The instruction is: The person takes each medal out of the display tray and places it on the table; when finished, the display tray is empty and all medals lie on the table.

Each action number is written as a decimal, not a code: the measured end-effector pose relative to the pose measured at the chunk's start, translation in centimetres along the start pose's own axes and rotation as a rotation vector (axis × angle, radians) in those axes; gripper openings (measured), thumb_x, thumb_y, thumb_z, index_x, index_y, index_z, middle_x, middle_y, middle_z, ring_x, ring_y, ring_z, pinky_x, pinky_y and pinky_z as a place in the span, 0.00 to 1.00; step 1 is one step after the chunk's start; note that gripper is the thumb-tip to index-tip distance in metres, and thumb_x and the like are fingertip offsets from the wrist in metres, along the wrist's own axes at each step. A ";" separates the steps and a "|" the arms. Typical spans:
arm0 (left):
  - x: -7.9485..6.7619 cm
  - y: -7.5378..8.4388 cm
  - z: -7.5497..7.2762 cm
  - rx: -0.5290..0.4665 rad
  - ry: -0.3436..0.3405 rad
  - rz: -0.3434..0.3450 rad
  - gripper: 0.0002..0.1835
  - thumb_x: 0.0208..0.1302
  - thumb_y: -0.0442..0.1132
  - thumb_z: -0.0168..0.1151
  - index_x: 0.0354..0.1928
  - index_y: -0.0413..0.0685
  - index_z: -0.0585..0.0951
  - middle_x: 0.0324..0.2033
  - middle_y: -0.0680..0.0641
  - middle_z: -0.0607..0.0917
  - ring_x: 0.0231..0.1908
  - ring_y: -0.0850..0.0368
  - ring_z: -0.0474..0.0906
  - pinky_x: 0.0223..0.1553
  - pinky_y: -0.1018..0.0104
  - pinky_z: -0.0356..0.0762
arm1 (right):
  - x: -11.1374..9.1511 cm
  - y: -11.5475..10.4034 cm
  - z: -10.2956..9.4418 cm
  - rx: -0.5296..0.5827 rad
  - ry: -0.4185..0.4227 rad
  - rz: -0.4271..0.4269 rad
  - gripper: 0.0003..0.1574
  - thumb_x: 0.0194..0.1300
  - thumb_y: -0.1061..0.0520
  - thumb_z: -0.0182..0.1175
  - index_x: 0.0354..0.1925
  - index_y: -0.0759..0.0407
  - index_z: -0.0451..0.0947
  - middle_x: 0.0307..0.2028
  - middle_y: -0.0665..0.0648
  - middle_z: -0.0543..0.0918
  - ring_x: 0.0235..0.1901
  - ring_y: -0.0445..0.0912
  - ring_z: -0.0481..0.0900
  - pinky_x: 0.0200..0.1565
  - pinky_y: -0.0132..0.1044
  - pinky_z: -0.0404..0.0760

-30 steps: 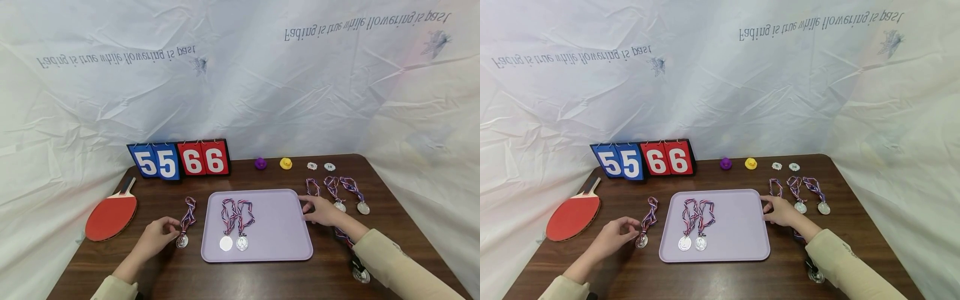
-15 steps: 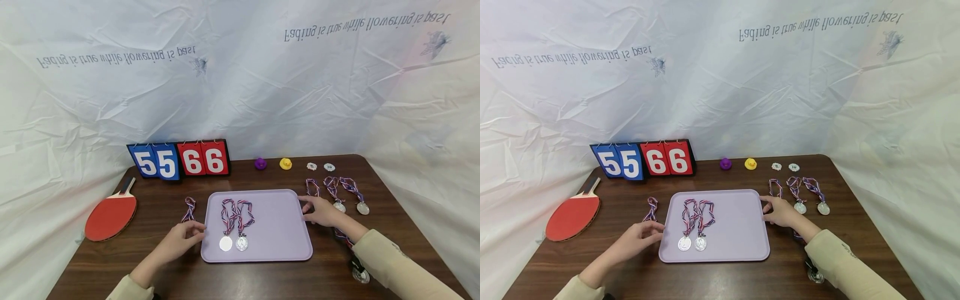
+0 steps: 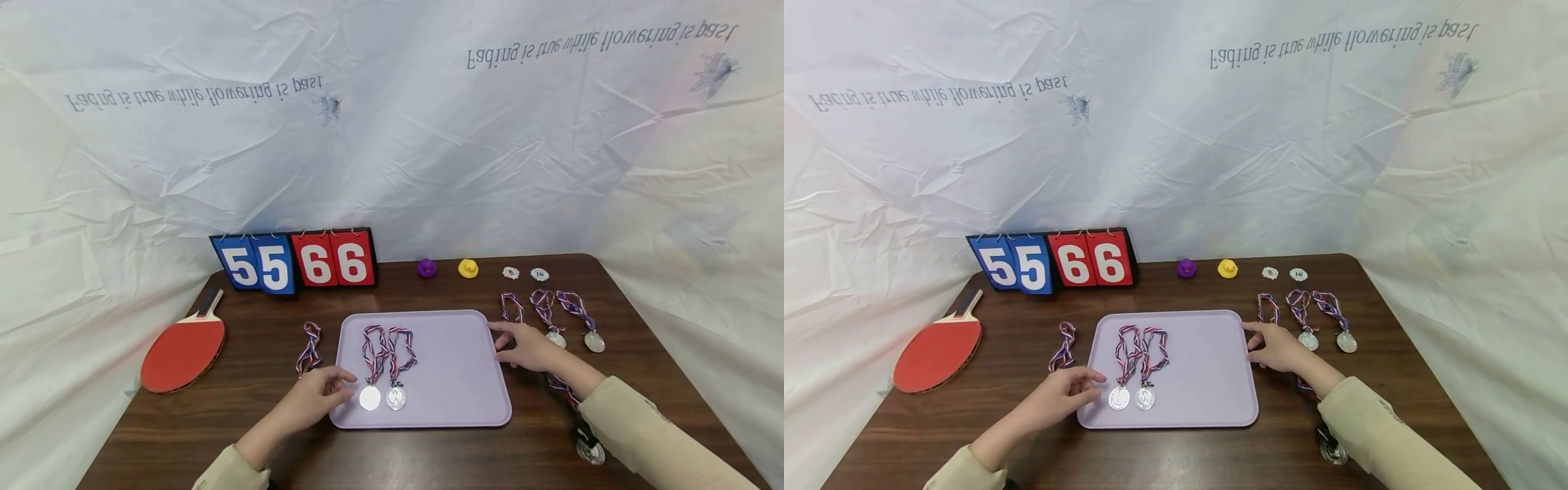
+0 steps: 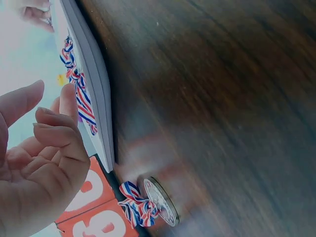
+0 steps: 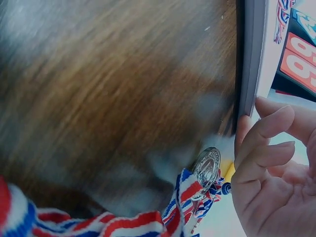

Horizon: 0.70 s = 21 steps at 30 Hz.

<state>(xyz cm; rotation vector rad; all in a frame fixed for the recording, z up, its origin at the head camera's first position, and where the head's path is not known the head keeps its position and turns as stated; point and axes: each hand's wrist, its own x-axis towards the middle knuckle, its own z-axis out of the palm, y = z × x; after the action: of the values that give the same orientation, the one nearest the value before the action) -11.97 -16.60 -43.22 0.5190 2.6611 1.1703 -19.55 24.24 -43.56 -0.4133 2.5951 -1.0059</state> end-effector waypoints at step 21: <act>0.8 0.0 1.6 0.091 0.011 0.036 0.10 0.48 0.35 0.66 0.35 0.42 0.80 0.19 0.57 0.76 0.19 0.66 0.68 0.23 0.71 0.66 | -0.3 -0.2 0.3 -0.008 0.059 0.011 0.34 0.53 0.63 0.62 0.59 0.63 0.65 0.29 0.53 0.77 0.17 0.45 0.73 0.24 0.37 0.73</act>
<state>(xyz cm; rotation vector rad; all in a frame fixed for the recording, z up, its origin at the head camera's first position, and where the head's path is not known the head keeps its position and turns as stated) -12.20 -15.23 -44.32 0.5792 2.7359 1.0686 -19.15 23.97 -43.57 -0.3767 2.6516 -1.0192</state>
